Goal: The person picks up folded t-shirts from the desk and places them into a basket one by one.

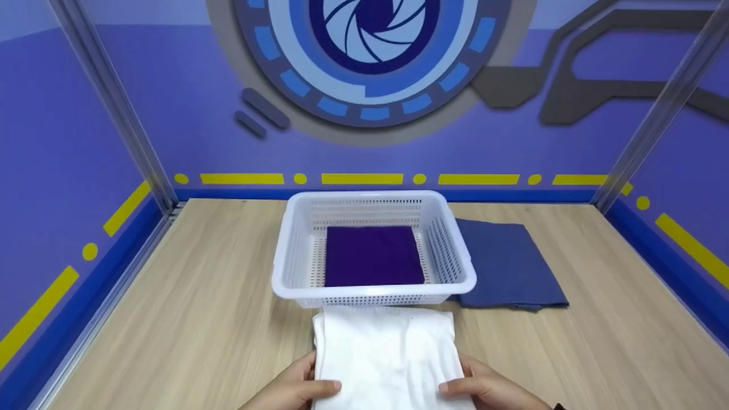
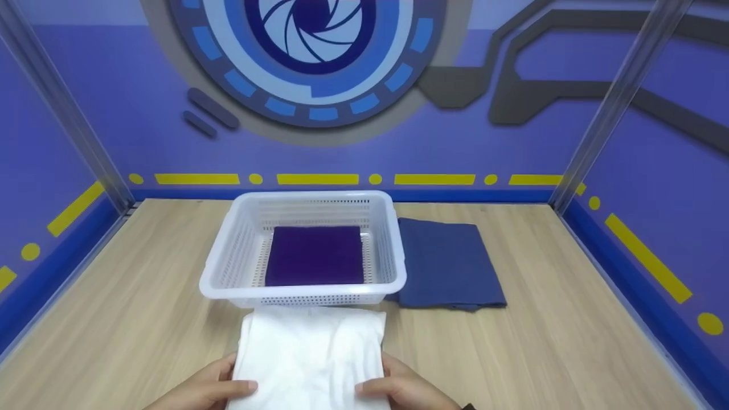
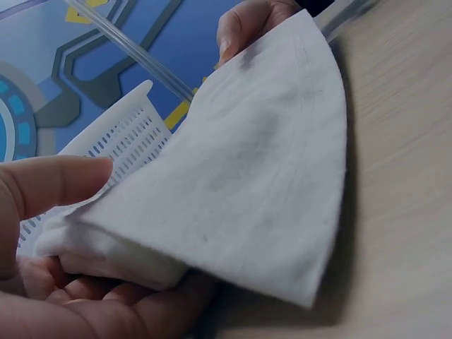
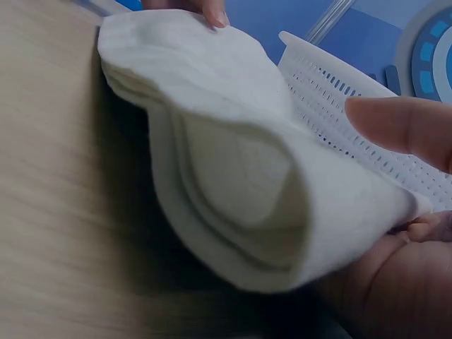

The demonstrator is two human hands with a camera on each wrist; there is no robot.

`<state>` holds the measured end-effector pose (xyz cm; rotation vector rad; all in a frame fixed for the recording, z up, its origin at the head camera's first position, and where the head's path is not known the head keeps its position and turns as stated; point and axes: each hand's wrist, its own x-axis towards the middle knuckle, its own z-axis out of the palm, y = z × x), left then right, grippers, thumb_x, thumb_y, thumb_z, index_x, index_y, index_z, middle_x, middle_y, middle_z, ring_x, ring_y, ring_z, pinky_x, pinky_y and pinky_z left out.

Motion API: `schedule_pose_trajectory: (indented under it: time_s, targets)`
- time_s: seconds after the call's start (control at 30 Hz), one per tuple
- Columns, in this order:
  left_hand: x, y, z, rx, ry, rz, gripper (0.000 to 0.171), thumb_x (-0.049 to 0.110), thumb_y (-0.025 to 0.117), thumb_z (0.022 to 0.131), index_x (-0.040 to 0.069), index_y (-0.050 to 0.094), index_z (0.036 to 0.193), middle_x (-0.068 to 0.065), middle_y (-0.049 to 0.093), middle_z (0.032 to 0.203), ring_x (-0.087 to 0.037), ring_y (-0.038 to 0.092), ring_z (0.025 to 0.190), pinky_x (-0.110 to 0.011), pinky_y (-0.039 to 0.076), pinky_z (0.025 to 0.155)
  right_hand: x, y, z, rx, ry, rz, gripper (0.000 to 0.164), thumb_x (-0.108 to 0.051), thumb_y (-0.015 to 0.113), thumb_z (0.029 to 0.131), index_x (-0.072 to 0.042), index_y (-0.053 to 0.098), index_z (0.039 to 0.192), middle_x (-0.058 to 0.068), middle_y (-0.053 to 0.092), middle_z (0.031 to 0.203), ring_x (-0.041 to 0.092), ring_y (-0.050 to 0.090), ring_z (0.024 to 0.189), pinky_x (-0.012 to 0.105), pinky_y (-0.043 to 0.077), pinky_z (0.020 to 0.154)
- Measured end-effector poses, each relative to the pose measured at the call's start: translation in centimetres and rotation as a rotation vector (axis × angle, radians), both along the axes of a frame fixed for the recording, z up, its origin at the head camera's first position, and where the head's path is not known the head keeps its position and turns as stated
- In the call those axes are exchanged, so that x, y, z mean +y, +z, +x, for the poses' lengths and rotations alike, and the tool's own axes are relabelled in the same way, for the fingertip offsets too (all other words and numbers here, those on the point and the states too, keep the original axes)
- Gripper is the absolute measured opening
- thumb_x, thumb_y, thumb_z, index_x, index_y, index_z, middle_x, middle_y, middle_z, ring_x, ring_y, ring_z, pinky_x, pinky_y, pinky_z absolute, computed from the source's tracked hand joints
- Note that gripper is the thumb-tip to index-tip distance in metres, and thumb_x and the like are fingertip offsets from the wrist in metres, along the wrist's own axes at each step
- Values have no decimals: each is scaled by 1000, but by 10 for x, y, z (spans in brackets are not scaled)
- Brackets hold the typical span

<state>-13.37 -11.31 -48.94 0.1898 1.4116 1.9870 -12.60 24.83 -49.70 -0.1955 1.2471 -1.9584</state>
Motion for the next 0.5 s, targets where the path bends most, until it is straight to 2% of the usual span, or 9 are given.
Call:
schedule_pose_trajectory:
  time_s: [0.27, 0.37, 0.5]
  targets:
    - [-3, -4, 3, -7, 8, 5, 75, 9, 63, 96, -6, 19, 155, -17, 62, 127, -37, 64, 114, -50, 55, 95, -8, -2, 7, -104, 5, -2, 71, -11, 53, 102, -5, 9, 157, 13, 52, 143, 28, 53, 130, 44, 43, 111]
    - [-1, 3, 3, 18, 0, -15, 74, 12, 63, 97, -9, 19, 154, -17, 64, 126, -37, 66, 112, -49, 56, 92, -9, -2, 13, -129, 0, -27, 72, -10, 53, 101, -5, 9, 158, 16, 50, 144, 31, 52, 131, 46, 41, 113]
    - [0, 18, 6, 43, -31, -5, 69, 14, 61, 99, -11, 24, 151, -19, 66, 123, -34, 68, 108, -44, 58, 89, -10, 5, 22, -142, -18, -71, 72, -6, 52, 99, -4, 10, 157, 20, 49, 141, 34, 51, 131, 47, 40, 114]
